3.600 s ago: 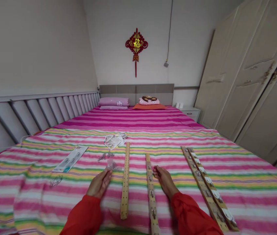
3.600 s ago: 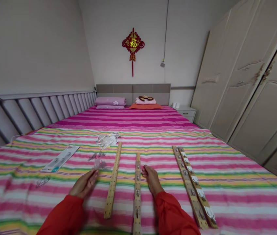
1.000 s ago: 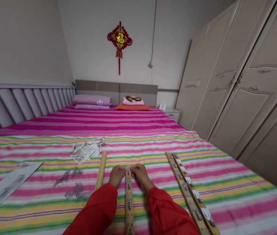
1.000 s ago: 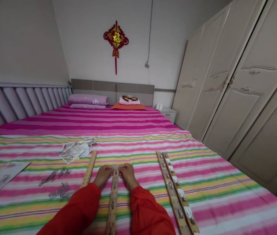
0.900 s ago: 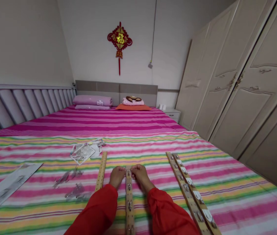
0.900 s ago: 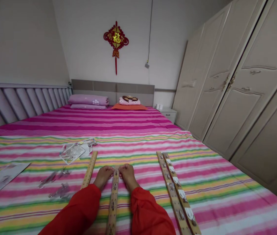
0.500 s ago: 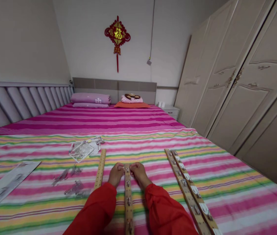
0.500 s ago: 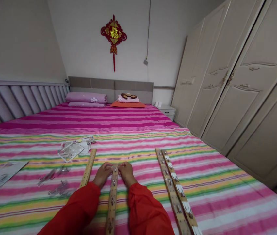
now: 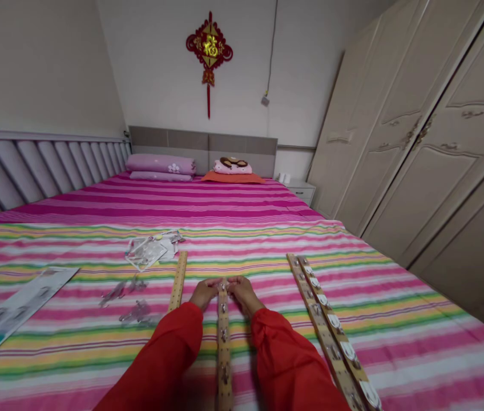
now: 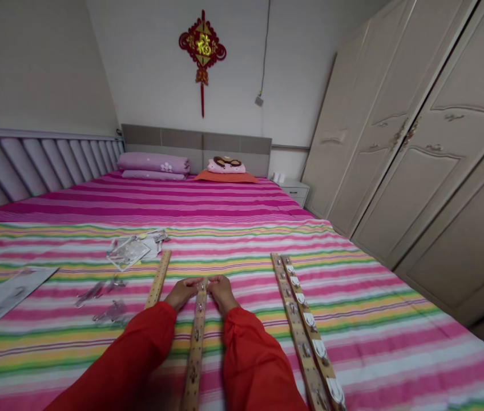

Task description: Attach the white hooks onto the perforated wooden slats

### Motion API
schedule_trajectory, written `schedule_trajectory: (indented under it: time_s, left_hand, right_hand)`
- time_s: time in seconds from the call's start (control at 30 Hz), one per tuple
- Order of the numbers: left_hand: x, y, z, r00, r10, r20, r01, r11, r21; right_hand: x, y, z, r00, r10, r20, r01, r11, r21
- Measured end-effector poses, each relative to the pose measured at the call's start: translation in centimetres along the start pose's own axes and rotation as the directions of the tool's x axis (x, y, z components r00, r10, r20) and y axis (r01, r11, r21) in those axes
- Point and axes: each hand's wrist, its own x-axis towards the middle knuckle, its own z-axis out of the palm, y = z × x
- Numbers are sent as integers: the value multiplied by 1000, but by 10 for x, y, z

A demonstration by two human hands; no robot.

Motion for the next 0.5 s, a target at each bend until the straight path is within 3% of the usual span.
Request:
schedule_trajectory:
  time_s: [0.3,0.5]
  left_hand:
    - [10,-5,1,999,-34,22,33,999,30]
    - [6,-9,-1,1000,-7,3,7,1000,19]
  right_hand:
    - [-2,-1,-5,998,32,52,-33,999,16]
    - [-21,-4,-10,997,26,71,-29,999,36]
